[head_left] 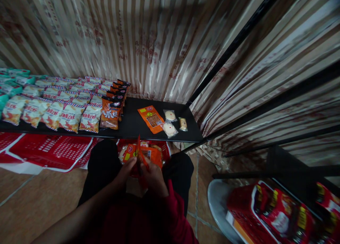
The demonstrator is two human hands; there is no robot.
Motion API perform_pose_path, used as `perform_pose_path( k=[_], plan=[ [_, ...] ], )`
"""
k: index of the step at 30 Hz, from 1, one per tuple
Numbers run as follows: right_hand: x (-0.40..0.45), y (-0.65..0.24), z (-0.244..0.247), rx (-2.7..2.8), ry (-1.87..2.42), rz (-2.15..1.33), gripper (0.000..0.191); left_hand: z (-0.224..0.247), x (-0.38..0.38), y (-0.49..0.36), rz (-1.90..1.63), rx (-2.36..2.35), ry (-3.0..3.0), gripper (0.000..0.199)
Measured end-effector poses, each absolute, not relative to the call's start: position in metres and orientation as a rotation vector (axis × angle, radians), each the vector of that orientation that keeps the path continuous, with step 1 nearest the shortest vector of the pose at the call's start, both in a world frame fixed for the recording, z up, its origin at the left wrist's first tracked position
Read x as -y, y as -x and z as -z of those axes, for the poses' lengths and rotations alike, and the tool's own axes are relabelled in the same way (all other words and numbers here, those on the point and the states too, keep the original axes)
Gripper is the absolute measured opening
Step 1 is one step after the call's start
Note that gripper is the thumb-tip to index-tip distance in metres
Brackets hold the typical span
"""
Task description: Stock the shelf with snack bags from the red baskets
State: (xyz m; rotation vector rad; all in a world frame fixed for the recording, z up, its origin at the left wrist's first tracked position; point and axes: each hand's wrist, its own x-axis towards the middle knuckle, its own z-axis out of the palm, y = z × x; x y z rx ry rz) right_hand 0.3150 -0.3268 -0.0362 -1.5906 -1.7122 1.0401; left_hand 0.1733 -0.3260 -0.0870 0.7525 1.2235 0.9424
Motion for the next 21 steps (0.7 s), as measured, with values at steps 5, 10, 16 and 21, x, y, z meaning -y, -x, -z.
perform_pose_path(
  k=[5,10,16,21],
  plan=[
    [0.333,-0.309,0.03,1.882,1.559,-0.9,0.041,0.075,0.33,-0.173,-0.974,-1.125,-0.684,0.055],
    [0.338,-0.3,0.019,2.068,1.537,-0.736,0.037,0.056,0.331,-0.177,-0.958,-1.091,-0.694,0.054],
    [0.346,-0.288,0.01,2.232,1.576,-0.598,0.03,0.054,0.331,-0.181,-0.979,-1.061,-0.612,0.048],
    [0.351,-0.285,0.015,2.256,1.547,-0.58,0.03,0.066,0.33,-0.181,-1.0,-1.089,-0.556,0.046]
  ],
)
